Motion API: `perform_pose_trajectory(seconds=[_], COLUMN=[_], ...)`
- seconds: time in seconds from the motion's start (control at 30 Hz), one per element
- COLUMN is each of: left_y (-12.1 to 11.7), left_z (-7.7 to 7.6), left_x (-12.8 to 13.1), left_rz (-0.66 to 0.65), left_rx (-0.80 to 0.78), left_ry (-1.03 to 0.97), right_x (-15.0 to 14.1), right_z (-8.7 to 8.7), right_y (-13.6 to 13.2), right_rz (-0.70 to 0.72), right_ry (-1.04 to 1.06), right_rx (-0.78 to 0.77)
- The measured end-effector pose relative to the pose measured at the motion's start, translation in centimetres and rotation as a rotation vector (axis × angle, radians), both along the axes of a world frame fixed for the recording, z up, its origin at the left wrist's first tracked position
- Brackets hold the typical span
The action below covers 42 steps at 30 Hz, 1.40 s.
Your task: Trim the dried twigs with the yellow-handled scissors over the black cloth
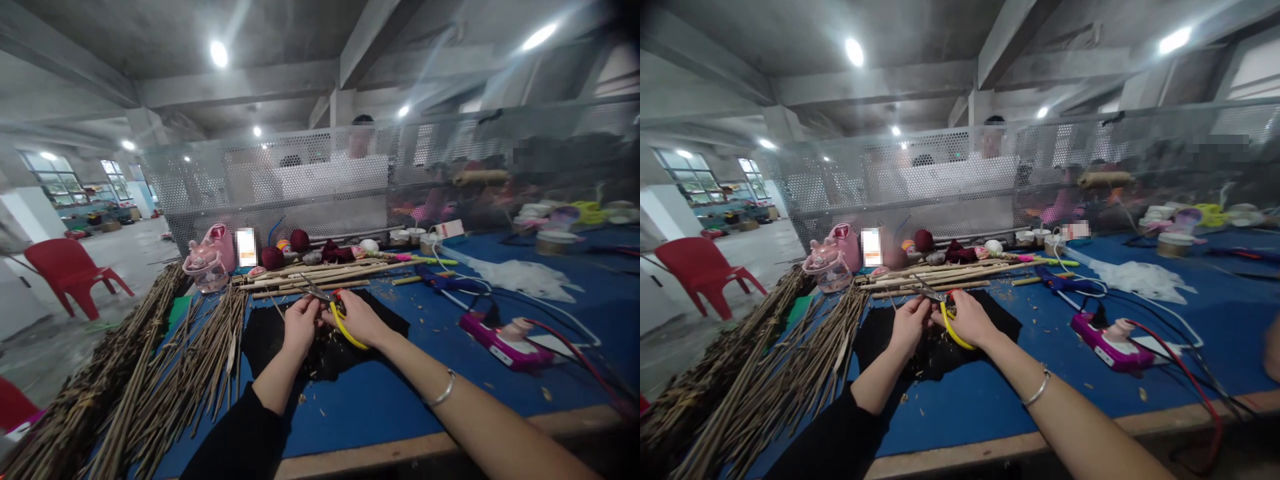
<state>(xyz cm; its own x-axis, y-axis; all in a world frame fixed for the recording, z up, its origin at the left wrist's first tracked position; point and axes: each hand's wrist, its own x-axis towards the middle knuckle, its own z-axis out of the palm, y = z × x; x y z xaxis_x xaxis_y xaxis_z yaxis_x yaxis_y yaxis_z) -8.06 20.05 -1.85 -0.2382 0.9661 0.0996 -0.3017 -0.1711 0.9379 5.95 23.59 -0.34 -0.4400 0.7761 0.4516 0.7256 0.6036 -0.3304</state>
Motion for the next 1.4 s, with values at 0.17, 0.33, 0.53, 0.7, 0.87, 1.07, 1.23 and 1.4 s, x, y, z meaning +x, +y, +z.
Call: perform_pose_trajectory(seconds=[0.17,0.33,0.53,0.7,0.87,1.07,1.23,1.4], left_y=[-0.3,-0.5,-0.6,-0.8,-1.0,-0.8,-0.7,-1.0], left_z=[0.1,0.2,0.1,0.0,0.1,-0.1,-0.2,0.2], left_x=[0.1,0.2,0.4,0.8,1.0,0.7,0.6,0.6], left_rz=[-0.04,-0.063,-0.06,-0.068,-0.044,-0.024,-0.007,0.005], left_rx=[0.009,0.006,-0.007,0.014,0.037,0.078,0.081,0.111], left_ry=[0.055,0.085,0.13,0.12,0.122,0.188,0.187,0.301], right_x=[0.2,0.0,0.1,0.5,0.6,0.5,0.5,0.4], right_z=[-0.6,-0.6,-0.5,-0.3,-0.6,-0.6,-0.5,-0.7], right_y=[-0.7,-0.7,-0.7,-0.7,-0.7,-0.5,-0.5,-0.5], right_rz=[-0.018,-0.031,-0.063,-0.097,-0.152,-0.137,-0.157,-0.053], right_ry=[0.007,0.048,0.014,-0.066,-0.129,-0.137,-0.15,-0.071], right_rx=[0.024,0.055,0.091,0.072,0.009,-0.05,-0.055,-0.007])
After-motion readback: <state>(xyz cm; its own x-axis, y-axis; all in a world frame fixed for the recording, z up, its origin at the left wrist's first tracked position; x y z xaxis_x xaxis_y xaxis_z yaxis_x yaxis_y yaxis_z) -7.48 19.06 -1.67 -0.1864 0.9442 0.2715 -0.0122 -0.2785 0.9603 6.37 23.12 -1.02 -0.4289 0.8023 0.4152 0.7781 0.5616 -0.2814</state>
